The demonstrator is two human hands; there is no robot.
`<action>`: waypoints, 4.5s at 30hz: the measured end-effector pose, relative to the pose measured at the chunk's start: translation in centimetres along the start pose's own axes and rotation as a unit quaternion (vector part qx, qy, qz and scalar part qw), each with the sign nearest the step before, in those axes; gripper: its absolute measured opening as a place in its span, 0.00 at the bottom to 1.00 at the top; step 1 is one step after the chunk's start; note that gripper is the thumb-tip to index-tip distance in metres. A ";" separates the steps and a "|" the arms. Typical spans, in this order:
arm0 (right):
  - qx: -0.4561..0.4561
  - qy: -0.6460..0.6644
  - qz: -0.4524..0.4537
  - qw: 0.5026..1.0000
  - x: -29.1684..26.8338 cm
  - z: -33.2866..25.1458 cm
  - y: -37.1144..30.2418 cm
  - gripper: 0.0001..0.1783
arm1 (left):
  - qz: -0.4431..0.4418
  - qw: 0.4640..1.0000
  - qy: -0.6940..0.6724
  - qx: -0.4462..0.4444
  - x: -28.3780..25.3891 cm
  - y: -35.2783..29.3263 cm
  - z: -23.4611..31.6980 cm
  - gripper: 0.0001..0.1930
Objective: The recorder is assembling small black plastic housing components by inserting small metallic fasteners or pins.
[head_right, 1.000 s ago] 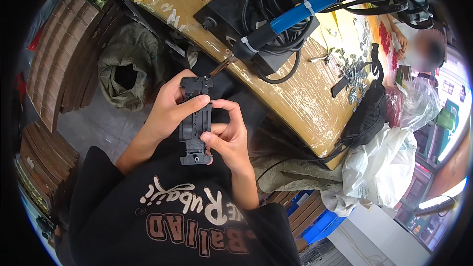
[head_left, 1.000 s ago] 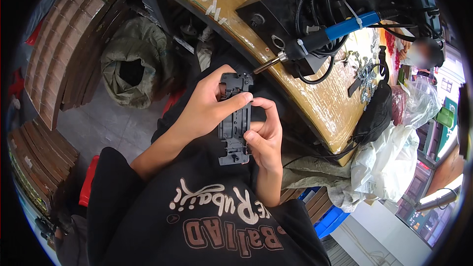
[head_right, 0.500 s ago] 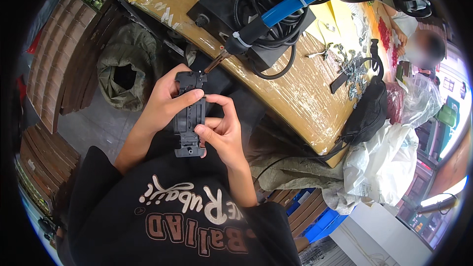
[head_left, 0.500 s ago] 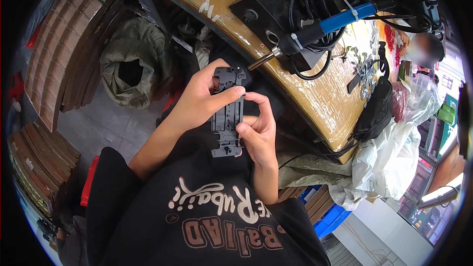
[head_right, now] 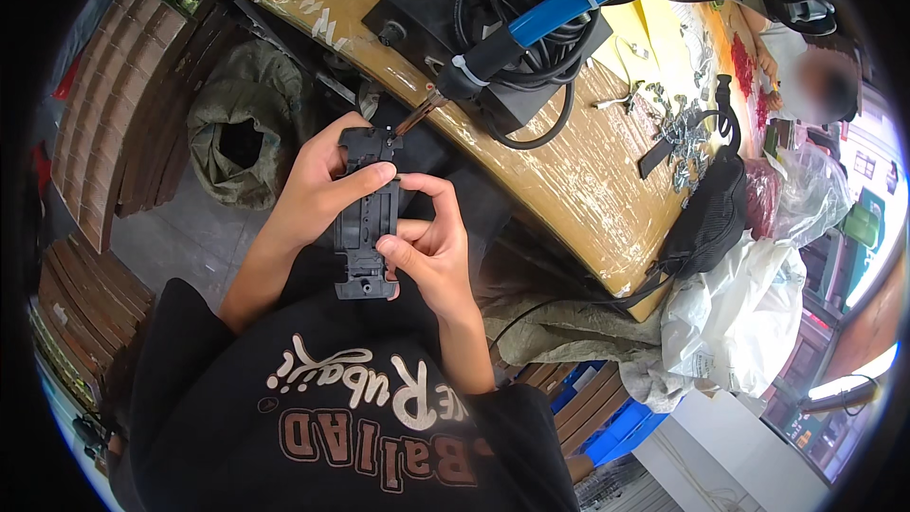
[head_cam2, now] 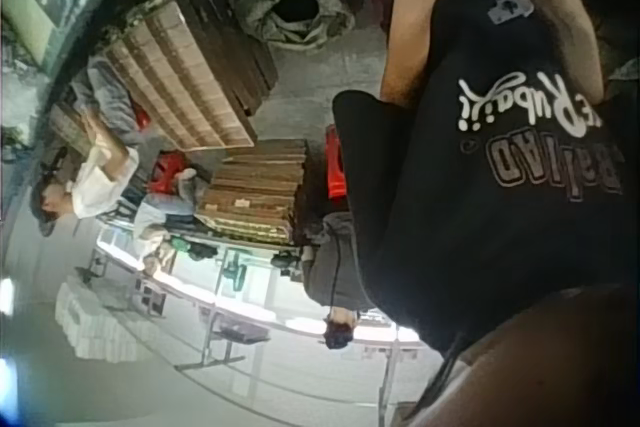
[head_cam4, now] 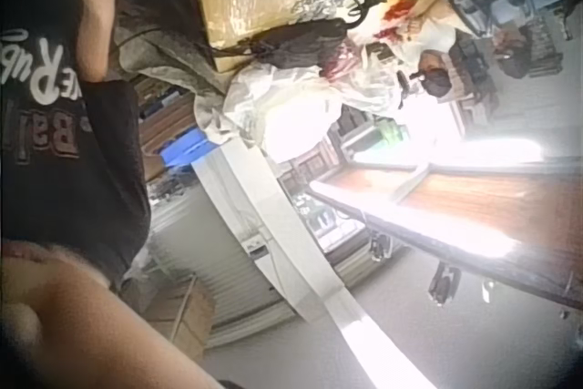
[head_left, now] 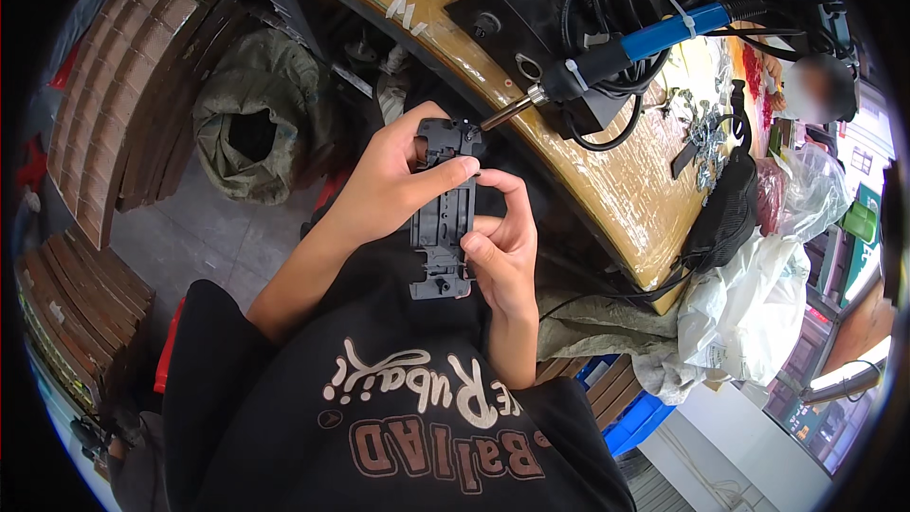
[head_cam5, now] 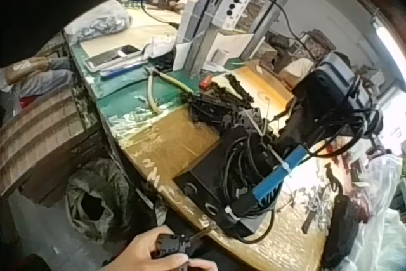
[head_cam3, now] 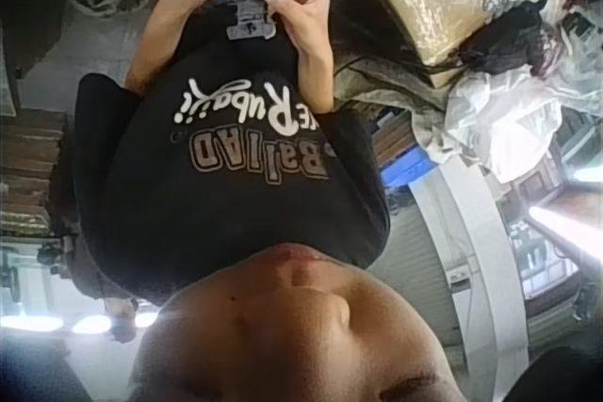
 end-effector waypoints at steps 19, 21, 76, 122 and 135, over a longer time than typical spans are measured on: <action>0.004 0.013 -0.013 1.000 0.0 0.1 0.1 0.27 | 0.010 1.000 0.015 0.010 -0.1 0.0 0.1 0.10; 0.006 0.010 -0.008 1.000 -0.1 0.1 0.1 0.27 | 0.006 1.000 0.013 0.009 -0.1 0.1 0.0 0.10; 0.392 -0.348 0.752 0.401 -36.6 13.2 -43.1 0.27 | -0.076 0.909 0.307 -0.272 4.8 1.9 -14.4 0.11; -0.115 -0.631 0.465 0.610 -26.1 -21.9 -7.2 0.18 | 0.077 0.600 0.744 0.284 -3.7 16.2 19.4 0.22; -0.202 -0.522 0.500 0.661 -25.5 -20.7 -8.1 0.05 | -0.114 0.629 0.733 0.232 -2.3 19.9 17.6 0.11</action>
Point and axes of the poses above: each hand's wrist, its own y-axis towards the middle knuckle, its own x-axis out of the palm, z = x × y, the point moved 6 cm from there along y, towards the middle knuckle, and after that the axes turned 11 degrees about -z, right-handed, at the moved point
